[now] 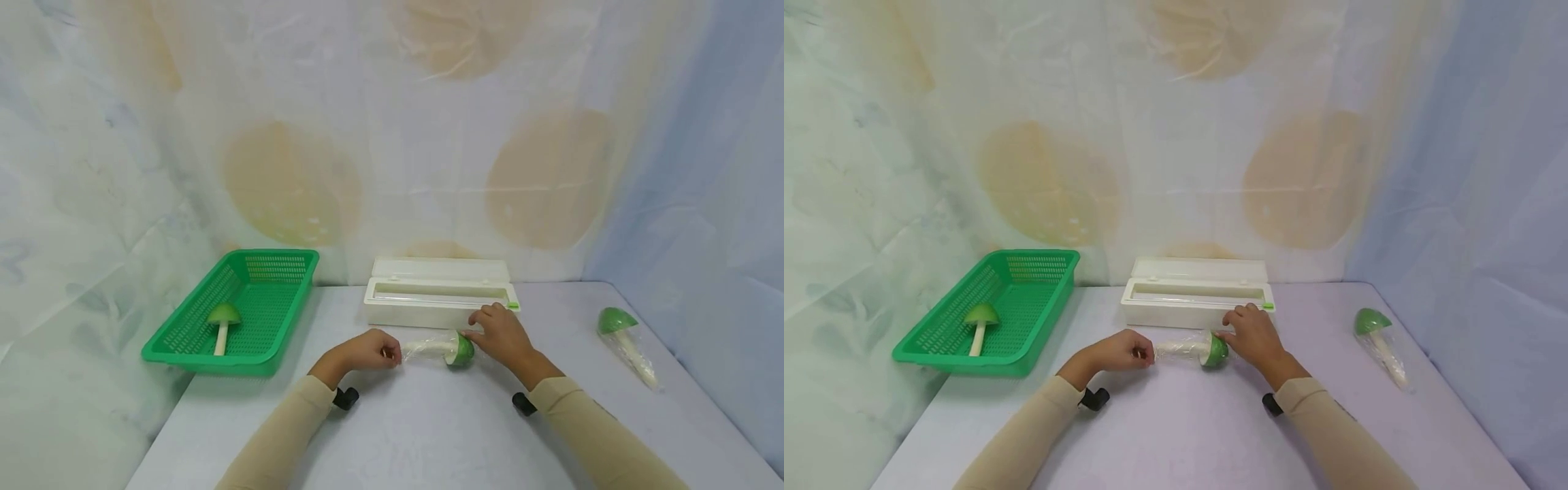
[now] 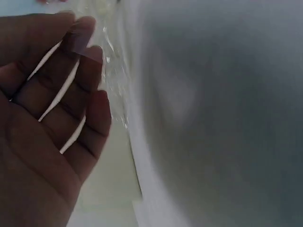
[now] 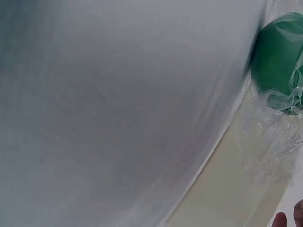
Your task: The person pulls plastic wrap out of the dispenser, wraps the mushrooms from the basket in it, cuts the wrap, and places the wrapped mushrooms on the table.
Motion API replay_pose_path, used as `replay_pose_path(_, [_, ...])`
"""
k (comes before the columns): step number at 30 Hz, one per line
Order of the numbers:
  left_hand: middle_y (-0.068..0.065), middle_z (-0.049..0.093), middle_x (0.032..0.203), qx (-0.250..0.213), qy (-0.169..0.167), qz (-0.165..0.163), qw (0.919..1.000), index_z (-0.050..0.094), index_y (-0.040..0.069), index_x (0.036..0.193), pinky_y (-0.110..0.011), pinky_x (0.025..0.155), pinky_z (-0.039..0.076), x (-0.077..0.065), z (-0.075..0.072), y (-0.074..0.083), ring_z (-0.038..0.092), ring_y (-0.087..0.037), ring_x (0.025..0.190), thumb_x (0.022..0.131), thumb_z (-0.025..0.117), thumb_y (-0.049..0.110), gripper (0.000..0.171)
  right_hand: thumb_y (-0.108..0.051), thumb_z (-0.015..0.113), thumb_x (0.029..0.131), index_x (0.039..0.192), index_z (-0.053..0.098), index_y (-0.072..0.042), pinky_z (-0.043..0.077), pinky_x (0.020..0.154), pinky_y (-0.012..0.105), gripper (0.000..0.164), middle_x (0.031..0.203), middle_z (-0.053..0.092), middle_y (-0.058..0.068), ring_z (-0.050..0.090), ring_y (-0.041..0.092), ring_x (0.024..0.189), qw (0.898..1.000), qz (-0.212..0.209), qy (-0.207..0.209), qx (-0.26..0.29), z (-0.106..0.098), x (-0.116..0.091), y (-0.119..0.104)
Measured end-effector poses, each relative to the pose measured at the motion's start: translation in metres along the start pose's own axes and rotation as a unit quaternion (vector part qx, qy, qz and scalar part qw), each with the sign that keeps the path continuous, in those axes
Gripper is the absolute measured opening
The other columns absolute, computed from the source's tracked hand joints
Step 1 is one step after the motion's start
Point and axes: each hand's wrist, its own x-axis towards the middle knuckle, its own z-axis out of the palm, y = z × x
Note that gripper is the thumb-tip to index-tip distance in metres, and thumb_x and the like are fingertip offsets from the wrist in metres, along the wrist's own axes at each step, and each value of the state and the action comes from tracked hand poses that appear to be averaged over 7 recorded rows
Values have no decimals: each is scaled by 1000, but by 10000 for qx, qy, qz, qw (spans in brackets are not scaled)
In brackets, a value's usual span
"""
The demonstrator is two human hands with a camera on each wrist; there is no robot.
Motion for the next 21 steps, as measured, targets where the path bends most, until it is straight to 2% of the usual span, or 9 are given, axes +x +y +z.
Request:
replay_pose_path(3, [11,57,76,379,-281,-178,9987,63,17,88,-23,62,44,8,8,5,51,-6,69,87,61,9,9,-29,85,75,88,67,-13,43,65,36,27,81,59,-1,52,22,77,9987,-383,234,-223,-2,0,1])
replay_pose_path(6, [10,60,76,95,-292,-628,9976,52,16,100,-25,63,43,17,13,7,53,-7,68,97,55,19,5,-31,85,75,91,68,-13,41,63,36,29,81,57,-1,52,22,77,9976,-516,303,-337,-4,0,1])
replay_pose_path(9, [5,66,73,-367,-82,-1001,9943,44,13,117,-28,67,46,25,16,6,60,-11,68,104,46,23,16,-32,85,75,93,69,-13,41,63,36,31,83,57,0,51,23,78,9975,-472,256,-449,-5,1,1])
replay_pose_path(11, [2,67,70,-347,28,-1108,9932,41,11,129,-28,70,48,31,18,6,63,-12,68,105,46,23,28,-33,85,74,95,70,-13,41,63,36,33,84,57,1,51,24,79,9974,-420,234,-533,-5,1,1])
replay_pose_path(14, [3,68,74,545,225,-1061,9926,49,12,134,-29,72,50,40,22,9,63,-11,68,100,56,27,37,-32,86,74,98,72,-13,39,61,36,33,83,52,0,48,23,77,9970,-437,260,-580,-6,1,2])
replay_pose_path(16, [5,69,81,1377,431,-1046,9840,62,15,124,-30,71,50,44,23,12,63,-10,72,95,63,32,34,-31,86,74,98,74,-13,36,60,34,32,81,48,-1,45,21,74,9965,-567,282,-540,-7,1,1])
replay_pose_path(18, [7,67,88,2079,574,-1066,9706,72,17,111,-30,71,49,46,24,15,60,-9,77,90,68,36,28,-29,85,75,95,75,-13,34,60,32,28,79,44,-2,41,19,72,9957,-738,329,-454,-7,1,1])
replay_pose_path(20, [9,64,90,2466,621,-1045,9615,75,18,103,-30,71,48,47,24,19,57,-8,79,87,72,38,25,-27,86,75,89,75,-13,33,60,31,23,79,42,-3,39,17,71,9945,-926,404,-283,-8,-1,0])
replay_pose_path(21, [9,63,86,2484,574,-1045,9613,76,17,100,-29,69,48,47,24,20,56,-8,76,87,72,37,24,-26,86,74,85,75,-13,34,60,31,21,79,42,-3,39,16,70,9936,-1013,454,-204,-9,-2,0])
